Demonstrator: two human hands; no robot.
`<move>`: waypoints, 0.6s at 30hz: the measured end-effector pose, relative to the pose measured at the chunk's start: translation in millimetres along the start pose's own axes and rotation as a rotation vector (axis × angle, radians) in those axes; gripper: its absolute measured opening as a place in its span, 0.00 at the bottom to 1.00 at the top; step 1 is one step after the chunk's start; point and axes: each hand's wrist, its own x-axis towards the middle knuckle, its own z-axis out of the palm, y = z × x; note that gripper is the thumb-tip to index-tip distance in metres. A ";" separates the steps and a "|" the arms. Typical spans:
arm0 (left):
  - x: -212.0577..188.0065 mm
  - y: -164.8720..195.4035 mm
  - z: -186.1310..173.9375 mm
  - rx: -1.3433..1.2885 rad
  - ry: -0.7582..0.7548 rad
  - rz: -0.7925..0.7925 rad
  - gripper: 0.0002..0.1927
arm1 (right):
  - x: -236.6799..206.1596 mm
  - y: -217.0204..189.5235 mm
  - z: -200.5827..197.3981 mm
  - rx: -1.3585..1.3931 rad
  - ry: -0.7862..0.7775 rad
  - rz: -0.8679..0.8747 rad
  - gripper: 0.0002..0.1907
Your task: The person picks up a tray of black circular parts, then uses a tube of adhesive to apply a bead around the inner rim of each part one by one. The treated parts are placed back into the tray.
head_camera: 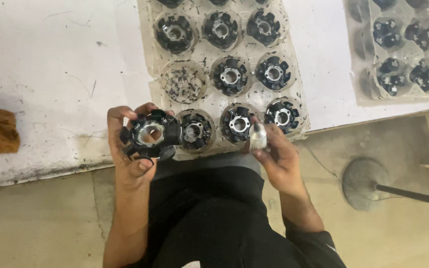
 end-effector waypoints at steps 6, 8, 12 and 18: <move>-3.3 -2.3 11.6 -0.351 0.209 -0.029 0.38 | -27.1 32.2 44.5 0.222 0.390 -0.162 0.20; -2.8 -1.5 14.1 -0.273 0.098 0.057 0.36 | -31.2 39.4 50.4 0.272 0.411 -0.222 0.20; -14.4 -1.5 23.8 -0.072 0.060 0.126 0.27 | -40.6 36.8 57.5 0.147 0.368 -0.286 0.18; -28.0 -0.4 34.5 0.217 0.092 0.258 0.25 | -38.4 24.3 63.6 -0.190 0.361 -0.461 0.16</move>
